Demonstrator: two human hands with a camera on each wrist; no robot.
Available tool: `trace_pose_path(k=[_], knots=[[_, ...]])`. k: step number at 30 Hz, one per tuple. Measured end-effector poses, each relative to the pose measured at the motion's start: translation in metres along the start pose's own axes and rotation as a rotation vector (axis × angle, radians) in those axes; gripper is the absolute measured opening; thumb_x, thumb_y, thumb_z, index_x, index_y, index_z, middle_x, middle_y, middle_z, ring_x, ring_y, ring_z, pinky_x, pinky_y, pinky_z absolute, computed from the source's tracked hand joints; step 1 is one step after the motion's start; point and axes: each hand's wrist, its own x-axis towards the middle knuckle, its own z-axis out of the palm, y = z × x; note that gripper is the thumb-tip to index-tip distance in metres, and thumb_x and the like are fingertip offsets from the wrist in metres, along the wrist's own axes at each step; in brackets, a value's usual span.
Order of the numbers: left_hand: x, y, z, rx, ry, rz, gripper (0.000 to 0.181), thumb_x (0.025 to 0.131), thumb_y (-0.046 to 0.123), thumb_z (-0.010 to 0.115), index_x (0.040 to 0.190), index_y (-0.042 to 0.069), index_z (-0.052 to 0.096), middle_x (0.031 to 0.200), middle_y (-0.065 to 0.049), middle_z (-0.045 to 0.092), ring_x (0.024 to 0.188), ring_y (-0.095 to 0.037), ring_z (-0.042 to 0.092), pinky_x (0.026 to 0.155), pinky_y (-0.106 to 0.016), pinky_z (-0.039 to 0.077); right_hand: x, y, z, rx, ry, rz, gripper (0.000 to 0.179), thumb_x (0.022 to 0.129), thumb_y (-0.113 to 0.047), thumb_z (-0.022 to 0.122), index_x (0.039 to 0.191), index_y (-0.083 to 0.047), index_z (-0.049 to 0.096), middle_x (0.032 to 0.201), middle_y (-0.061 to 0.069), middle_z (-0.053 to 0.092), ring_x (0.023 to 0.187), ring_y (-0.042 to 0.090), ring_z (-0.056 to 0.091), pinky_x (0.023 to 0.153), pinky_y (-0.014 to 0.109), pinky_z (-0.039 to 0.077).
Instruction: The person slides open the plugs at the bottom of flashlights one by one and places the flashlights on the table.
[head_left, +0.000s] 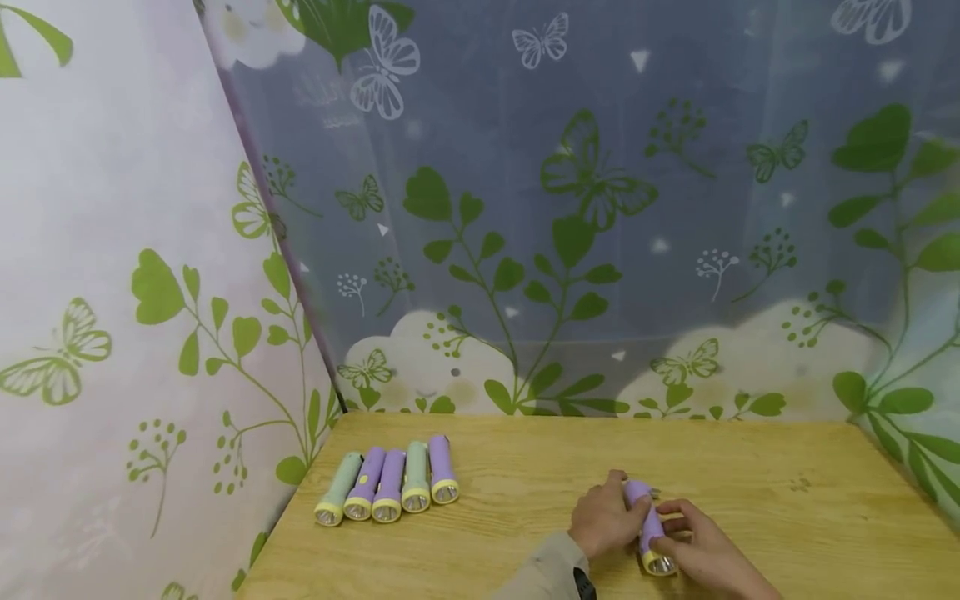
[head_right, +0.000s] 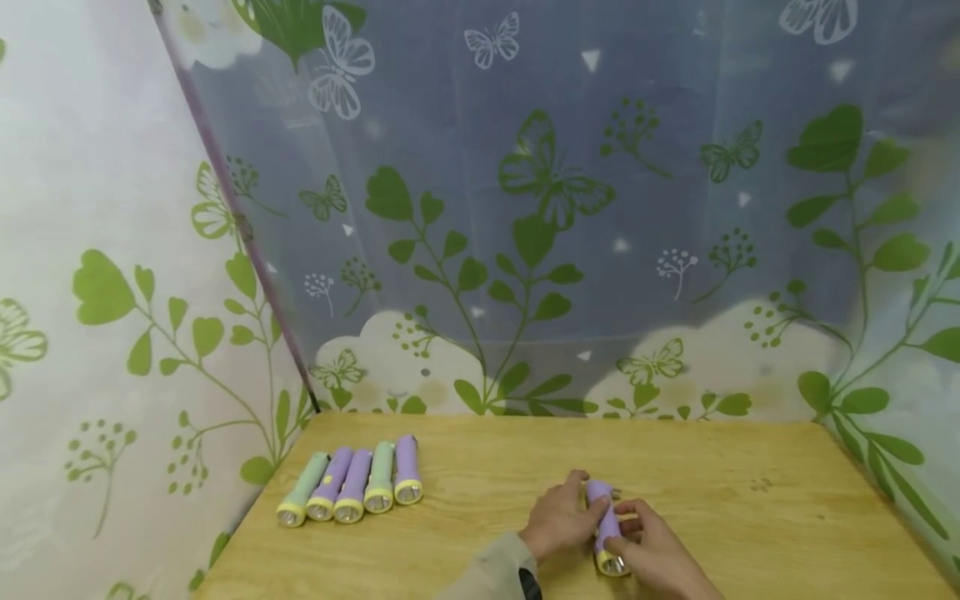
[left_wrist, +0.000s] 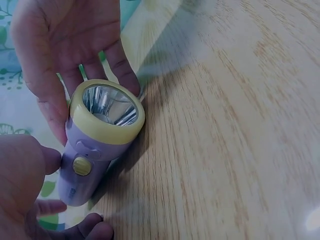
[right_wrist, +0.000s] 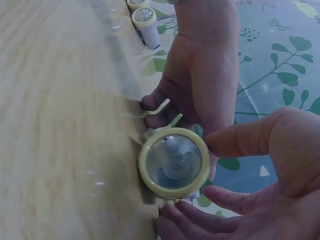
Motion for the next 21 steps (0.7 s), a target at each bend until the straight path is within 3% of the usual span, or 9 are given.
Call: trace_pose_path(k=[5, 8, 16, 21], knots=[[0.004, -0.006, -0.009, -0.073, -0.015, -0.031, 0.054, 0.097, 0.052, 0.059, 0.136, 0.016, 0.053, 0.116, -0.013, 0.071, 0.103, -0.033, 0.069, 0.085, -0.044, 0.056, -0.001, -0.007, -0.008, -0.038, 0.04, -0.034, 0.06, 0.099, -0.027, 0.065, 0.141, 0.009, 0.041, 0.141, 0.036, 0.049, 0.12, 0.048, 0.058, 0.089, 0.049, 0.056], [0.007, -0.012, -0.022, -0.09, -0.004, -0.016, 0.051, 0.098, 0.048, 0.06, 0.135, 0.015, 0.054, 0.111, -0.015, 0.071, 0.098, -0.034, 0.07, 0.082, -0.045, 0.056, -0.001, -0.016, -0.012, -0.045, 0.067, -0.037, 0.061, 0.099, -0.028, 0.065, 0.143, 0.007, 0.041, 0.143, 0.036, 0.047, 0.118, 0.045, 0.06, 0.087, 0.046, 0.057], [0.016, -0.042, -0.072, -0.059, 0.028, 0.074, 0.051, 0.1, 0.042, 0.06, 0.136, 0.006, 0.053, 0.094, -0.014, 0.071, 0.071, -0.027, 0.066, 0.065, -0.04, 0.054, 0.0, -0.043, -0.015, -0.094, 0.086, -0.115, 0.056, 0.099, -0.026, 0.064, 0.142, 0.002, 0.044, 0.144, 0.035, 0.048, 0.117, 0.04, 0.061, 0.083, 0.043, 0.058], [0.023, -0.061, -0.1, -0.055, 0.05, 0.066, 0.05, 0.101, 0.039, 0.06, 0.136, 0.004, 0.053, 0.09, -0.013, 0.071, 0.067, -0.025, 0.064, 0.062, -0.041, 0.052, 0.0, -0.053, -0.009, -0.101, 0.06, -0.171, 0.052, 0.098, -0.022, 0.065, 0.141, 0.002, 0.045, 0.143, 0.034, 0.05, 0.117, 0.041, 0.062, 0.083, 0.043, 0.058]])
